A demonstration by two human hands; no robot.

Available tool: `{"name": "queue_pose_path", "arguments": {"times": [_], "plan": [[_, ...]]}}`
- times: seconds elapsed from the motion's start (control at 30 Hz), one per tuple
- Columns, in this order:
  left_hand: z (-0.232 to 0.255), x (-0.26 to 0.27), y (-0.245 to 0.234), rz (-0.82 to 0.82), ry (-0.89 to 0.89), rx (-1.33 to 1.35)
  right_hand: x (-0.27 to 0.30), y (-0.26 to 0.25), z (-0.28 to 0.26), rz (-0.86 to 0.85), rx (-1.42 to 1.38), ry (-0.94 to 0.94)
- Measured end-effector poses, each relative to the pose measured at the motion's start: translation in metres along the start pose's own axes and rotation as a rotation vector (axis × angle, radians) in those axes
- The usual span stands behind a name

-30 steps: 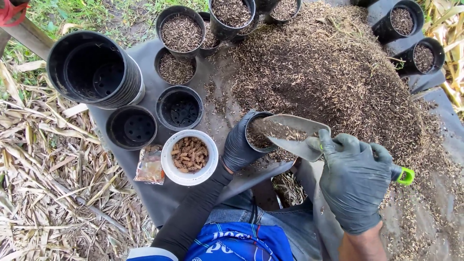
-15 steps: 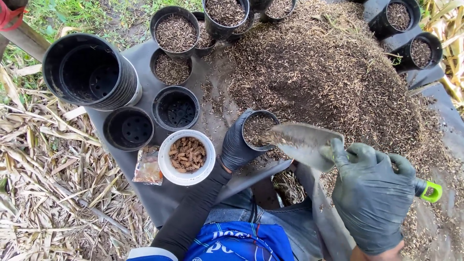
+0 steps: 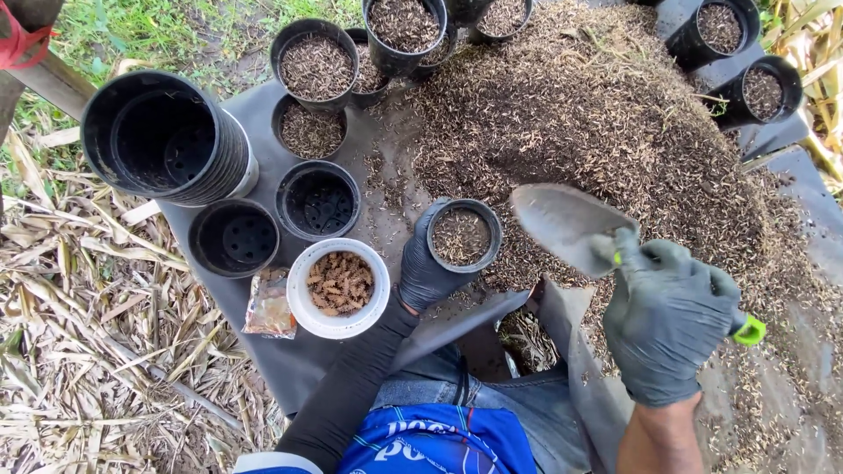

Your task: Filling small plastic pots with a soil mixture using a hand trowel and then spraying them with water.

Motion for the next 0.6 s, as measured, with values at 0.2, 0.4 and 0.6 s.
{"name": "queue_pose_path", "arguments": {"times": [0.2, 0.4, 0.6], "plan": [[-0.004, 0.000, 0.003, 0.019, -0.003, 0.042, 0.019, 0.016, 0.007, -0.076, -0.008, 0.014], [0.002, -0.005, -0.001, 0.069, -0.036, 0.116, 0.023, 0.019, -0.006, -0.361, -0.392, -0.072], [0.011, -0.007, -0.001, 0.049, -0.020, 0.176, 0.022, 0.031, -0.040, -0.261, 0.067, -0.132]]}}
Point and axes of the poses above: each hand's wrist, its own x-axis away from the middle knuckle, its own y-axis out of the palm, z = x × y, the point moved 8 cm from there along -x, towards the middle knuckle, and after that the axes turned 11 degrees about -y, right-handed, at the moved point
